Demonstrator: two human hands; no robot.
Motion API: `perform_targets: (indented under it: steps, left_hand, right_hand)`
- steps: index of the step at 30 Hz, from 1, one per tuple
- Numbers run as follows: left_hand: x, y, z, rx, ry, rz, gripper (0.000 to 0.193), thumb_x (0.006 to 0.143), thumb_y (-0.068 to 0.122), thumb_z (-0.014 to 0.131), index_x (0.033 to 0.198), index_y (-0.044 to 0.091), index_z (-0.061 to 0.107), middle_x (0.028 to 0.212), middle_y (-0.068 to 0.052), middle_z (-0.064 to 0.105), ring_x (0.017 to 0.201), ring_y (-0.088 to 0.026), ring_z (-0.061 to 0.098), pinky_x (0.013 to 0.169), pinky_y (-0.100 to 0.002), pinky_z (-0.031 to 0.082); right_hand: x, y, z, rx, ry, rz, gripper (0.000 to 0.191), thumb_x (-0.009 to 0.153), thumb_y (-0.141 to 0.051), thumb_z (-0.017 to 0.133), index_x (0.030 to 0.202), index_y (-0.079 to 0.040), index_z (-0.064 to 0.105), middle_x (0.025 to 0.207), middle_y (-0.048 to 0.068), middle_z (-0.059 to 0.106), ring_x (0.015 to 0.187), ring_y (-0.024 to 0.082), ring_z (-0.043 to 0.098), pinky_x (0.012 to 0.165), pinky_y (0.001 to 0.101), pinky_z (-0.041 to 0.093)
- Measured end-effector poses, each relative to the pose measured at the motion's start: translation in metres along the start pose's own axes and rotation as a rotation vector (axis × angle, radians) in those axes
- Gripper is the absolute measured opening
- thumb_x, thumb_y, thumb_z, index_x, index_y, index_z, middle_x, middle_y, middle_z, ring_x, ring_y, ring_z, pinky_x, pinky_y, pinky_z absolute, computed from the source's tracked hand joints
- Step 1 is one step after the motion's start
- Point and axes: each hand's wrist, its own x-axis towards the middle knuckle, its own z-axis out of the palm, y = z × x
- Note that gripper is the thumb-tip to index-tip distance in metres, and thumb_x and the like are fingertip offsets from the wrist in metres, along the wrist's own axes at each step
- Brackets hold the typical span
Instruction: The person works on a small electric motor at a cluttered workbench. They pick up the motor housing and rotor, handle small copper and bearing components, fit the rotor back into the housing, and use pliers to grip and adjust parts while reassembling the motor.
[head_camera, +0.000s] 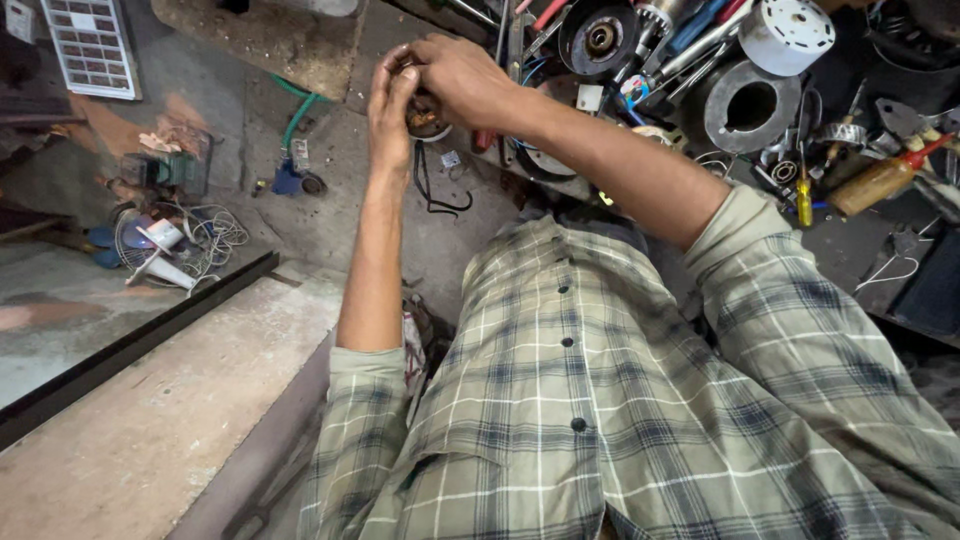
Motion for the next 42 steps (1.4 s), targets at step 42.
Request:
perform_targets:
  steps: [42]
  left_hand:
    - [-0.007, -0.021, -0.001, 0.396, 0.016, 0.302, 0.041, 0.117, 0.030, 0.046, 0.152, 0.010, 0.051, 0.151, -0.010, 0.054, 0.144, -0.024, 0.050, 0.124, -0.038, 0.038]
  right_hand:
    - [-0.026, -0.006, -0.018, 0.217, 0.155, 0.134, 0.019, 0.093, -0.010, 0.083, 0.109, -0.002, 0.077, 0.093, 0.016, 0.063, 0.085, 0.035, 0.065, 0.072, 0.0444, 0.050]
